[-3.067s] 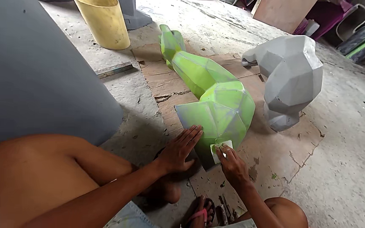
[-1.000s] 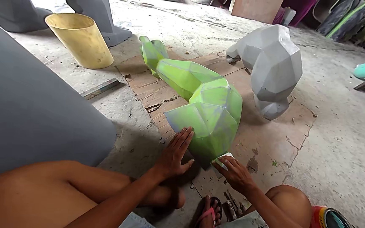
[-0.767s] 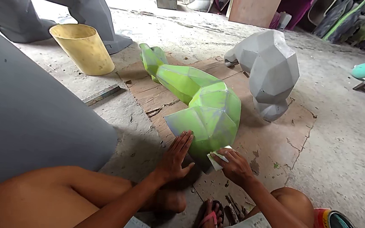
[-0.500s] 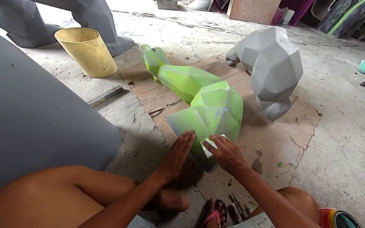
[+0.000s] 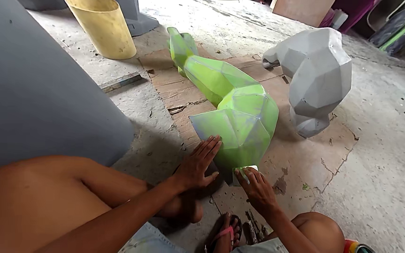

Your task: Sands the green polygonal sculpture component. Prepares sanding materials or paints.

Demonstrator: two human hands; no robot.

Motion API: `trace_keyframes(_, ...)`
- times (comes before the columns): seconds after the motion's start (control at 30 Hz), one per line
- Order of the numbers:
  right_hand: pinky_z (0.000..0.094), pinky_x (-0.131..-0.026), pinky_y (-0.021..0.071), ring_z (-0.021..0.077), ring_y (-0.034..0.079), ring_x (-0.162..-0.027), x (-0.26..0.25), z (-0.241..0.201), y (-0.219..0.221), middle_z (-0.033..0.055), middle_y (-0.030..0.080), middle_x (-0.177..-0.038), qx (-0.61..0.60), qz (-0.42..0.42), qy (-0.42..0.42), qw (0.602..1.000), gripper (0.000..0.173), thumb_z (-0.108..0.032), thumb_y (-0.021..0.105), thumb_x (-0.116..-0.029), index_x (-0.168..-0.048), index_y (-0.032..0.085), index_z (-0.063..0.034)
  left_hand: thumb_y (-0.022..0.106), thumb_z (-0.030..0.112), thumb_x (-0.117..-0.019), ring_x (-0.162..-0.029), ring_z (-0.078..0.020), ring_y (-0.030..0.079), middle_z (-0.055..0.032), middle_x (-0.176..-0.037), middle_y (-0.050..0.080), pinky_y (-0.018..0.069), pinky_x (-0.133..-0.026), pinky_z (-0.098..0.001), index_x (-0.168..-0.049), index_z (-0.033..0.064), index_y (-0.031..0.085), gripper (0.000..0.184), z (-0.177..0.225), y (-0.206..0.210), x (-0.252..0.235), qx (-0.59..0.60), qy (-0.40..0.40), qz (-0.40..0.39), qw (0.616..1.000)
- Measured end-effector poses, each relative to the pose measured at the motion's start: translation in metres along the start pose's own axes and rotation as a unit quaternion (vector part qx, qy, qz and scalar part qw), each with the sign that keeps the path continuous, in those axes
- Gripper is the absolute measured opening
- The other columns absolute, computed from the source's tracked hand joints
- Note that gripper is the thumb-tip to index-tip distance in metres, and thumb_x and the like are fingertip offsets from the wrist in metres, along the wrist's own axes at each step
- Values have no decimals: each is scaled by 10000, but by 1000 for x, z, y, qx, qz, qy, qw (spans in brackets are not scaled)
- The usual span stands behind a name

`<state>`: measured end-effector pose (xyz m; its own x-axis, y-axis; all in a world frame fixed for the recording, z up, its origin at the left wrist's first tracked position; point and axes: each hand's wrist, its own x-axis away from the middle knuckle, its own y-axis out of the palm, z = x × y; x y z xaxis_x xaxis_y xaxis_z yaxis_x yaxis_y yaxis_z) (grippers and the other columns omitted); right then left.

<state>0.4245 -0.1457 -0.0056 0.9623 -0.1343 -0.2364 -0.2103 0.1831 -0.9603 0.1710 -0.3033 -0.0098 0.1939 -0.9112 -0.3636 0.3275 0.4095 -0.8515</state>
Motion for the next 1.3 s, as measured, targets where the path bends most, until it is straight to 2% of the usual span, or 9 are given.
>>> trace_keyframes(0.13, 417, -985, 555, 271, 619, -1255, 20, 1, 15, 78, 649, -1341, 7, 10, 3, 1000, 687, -52, 762, -818, -1442, 583, -275, 719, 555, -818, -1594, -182, 77, -25, -1725, 160, 170, -1303, -411, -1632, 109, 268, 1032, 0, -1, -1, 1, 7, 5, 1000)
trace_keyframes(0.33, 417, -975, 567, 213, 658, -1191, 15, 21, 1, 34, 699, -1255, -67, 68, -20, 995, 428, -180, 637, -921, -1329, 677, -304, 701, 558, -837, -1592, -154, 74, -15, -1729, 141, 158, -1305, -402, -1642, 117, 244, 1025, 1, -1, 0, 3, -4, -3, 1000)
trace_keyframes(0.6, 405, -1043, 551, 202, 657, -1216, -66, 53, -33, 79, 709, -1264, -179, 173, -13, 968, 295, -116, 609, -947, -1203, 754, -108, 758, 523, -740, -1571, -241, 196, -73, -1694, 246, 244, -1274, -472, -1617, 82, 298, 1084, -8, -6, 4, 51, 49, 35, 997)
trace_keyframes(0.77, 377, -779, 629, 196, 733, -982, -17, 68, -101, 107, 743, -1134, -171, 208, 127, 955, 296, -87, 667, -905, -1186, 755, -56, 552, 607, -913, -1554, -366, 216, -161, -1692, 209, 231, -1247, -561, -1616, 51, 279, 937, 13, -21, 4, 90, 40, -29, 995)
trace_keyframes(0.9, 359, -907, 603, 170, 698, -1038, 126, 62, -174, 138, 718, -1133, -142, 270, 389, 869, 292, -36, 612, -936, -1206, 706, 23, 600, 541, -915, -1493, -519, 259, -357, -1613, 238, 252, -1208, -611, -1540, -118, 314, 952, 90, -69, 5, 114, -72, -118, 984)
trace_keyframes(1.03, 488, -788, 603, 231, 711, -868, 298, -6, -168, 145, 718, -1011, -113, 212, 732, 638, 290, -231, 567, -1041, -1211, 668, -18, 606, 651, -858, -1513, -512, 220, -311, -1627, 263, 216, -1232, -629, -1545, -37, 385, 997, 107, -33, 7, 141, 30, -120, 982)
trace_keyframes(1.13, 588, -736, 549, 315, 669, -765, 372, -64, -142, 173, 685, -844, -108, 143, 845, 504, 322, -288, 558, -1041, -1052, 709, -3, 644, 549, -916, -1407, -318, 474, -121, -1521, 507, 431, -1123, -554, -1430, 147, 590, 654, 199, -12, 9, 241, 147, -203, 937)
trace_keyframes(1.2, 574, -766, 549, 305, 676, -789, 386, -82, -128, 166, 693, -837, -99, 104, 865, 481, 301, -259, 565, -1023, -994, 726, -5, 592, 538, -963, -1326, -227, 561, -34, -1438, 592, 482, -1088, -487, -1377, 206, 632, 533, 283, -2, 11, 268, 212, -357, 870)
trace_keyframes(1.3, 575, -968, 533, 332, 690, -1069, 383, -86, -116, 190, 721, -1102, -97, 31, 864, 493, 298, -211, 544, -1015, -1138, 733, -16, 582, 505, -970, -1299, -350, 558, -162, -1408, 576, 469, -1054, -560, -1359, 74, 601, 581, 380, 50, 34, 201, 324, -542, 749)
